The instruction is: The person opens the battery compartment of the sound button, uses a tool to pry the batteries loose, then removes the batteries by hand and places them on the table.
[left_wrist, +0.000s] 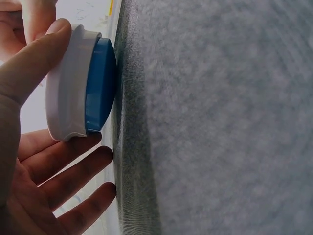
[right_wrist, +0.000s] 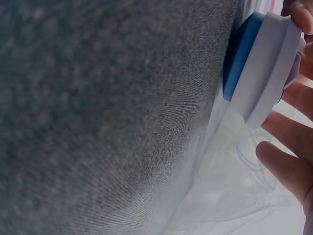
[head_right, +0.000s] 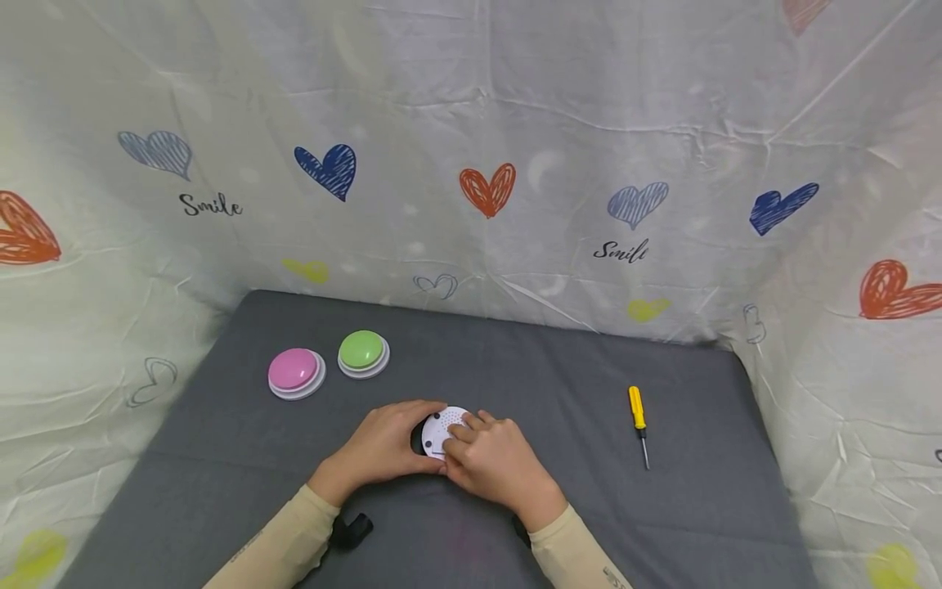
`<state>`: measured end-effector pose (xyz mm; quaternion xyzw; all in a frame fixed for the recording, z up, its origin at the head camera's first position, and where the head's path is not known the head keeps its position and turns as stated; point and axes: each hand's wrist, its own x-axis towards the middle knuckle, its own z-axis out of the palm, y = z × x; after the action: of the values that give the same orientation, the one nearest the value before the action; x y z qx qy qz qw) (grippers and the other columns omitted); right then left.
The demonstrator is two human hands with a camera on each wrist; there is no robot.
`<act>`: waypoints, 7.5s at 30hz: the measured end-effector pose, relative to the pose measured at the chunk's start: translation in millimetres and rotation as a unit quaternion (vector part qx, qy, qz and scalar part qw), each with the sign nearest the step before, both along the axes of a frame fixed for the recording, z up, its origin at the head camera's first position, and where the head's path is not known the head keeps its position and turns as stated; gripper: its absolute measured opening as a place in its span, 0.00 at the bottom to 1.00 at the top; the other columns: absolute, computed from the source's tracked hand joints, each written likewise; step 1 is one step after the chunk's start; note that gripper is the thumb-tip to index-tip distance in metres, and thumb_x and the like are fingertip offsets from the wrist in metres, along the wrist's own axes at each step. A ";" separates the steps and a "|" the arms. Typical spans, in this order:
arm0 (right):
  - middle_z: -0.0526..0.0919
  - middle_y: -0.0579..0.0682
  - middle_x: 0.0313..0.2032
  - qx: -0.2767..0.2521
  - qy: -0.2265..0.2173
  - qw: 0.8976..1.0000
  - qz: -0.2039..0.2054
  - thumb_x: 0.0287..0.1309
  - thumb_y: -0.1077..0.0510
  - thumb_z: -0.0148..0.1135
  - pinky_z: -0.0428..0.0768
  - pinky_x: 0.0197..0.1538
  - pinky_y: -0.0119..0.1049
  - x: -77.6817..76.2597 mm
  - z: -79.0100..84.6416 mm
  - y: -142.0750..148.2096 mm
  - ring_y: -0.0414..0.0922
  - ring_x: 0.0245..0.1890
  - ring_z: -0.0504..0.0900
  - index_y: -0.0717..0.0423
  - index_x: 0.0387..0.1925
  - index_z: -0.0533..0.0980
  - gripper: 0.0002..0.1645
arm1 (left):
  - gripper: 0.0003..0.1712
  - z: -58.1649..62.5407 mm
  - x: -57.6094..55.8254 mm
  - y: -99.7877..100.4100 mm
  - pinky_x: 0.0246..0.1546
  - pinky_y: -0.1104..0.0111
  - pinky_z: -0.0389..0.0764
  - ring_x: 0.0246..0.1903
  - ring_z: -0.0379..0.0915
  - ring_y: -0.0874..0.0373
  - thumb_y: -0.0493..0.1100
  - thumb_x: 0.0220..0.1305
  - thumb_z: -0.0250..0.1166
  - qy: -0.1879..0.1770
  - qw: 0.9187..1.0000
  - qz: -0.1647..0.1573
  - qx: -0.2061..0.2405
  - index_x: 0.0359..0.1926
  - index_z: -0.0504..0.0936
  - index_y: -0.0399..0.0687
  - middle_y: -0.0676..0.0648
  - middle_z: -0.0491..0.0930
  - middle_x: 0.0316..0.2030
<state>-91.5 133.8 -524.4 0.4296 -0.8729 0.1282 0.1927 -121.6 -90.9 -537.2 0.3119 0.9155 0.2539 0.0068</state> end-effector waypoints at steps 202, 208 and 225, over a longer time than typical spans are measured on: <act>0.71 0.66 0.61 0.073 -0.308 0.862 -0.395 0.58 0.31 0.63 0.73 0.41 0.68 -44.5 12.9 244.9 0.67 0.52 0.76 0.50 0.71 0.67 0.46 | 0.55 -3.8 6.1 0.1 0.54 0.57 0.76 0.57 0.73 0.61 0.79 0.36 0.73 -0.017 0.999 0.032 0.007 0.65 0.76 0.59 0.57 0.79 0.57; 0.77 0.65 0.57 0.070 -0.322 0.864 -0.380 0.58 0.36 0.66 0.74 0.40 0.65 -40.7 6.4 241.5 0.63 0.48 0.79 0.53 0.69 0.67 0.44 | 0.55 -2.6 6.4 0.8 0.54 0.57 0.77 0.56 0.74 0.61 0.77 0.36 0.74 -0.016 0.999 0.029 0.012 0.65 0.76 0.58 0.57 0.79 0.56; 0.83 0.57 0.42 0.071 -0.364 0.849 -0.377 0.55 0.45 0.70 0.76 0.36 0.56 -36.9 9.3 240.2 0.53 0.38 0.79 0.50 0.69 0.69 0.41 | 0.55 -3.3 6.9 0.5 0.54 0.56 0.76 0.57 0.74 0.60 0.78 0.36 0.74 -0.016 0.999 0.031 0.007 0.65 0.76 0.58 0.56 0.79 0.57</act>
<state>-128.4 374.0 -515.1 0.0030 -0.9820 0.1307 -0.1365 -114.6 -90.5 -540.6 0.2792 0.9226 0.2659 0.0114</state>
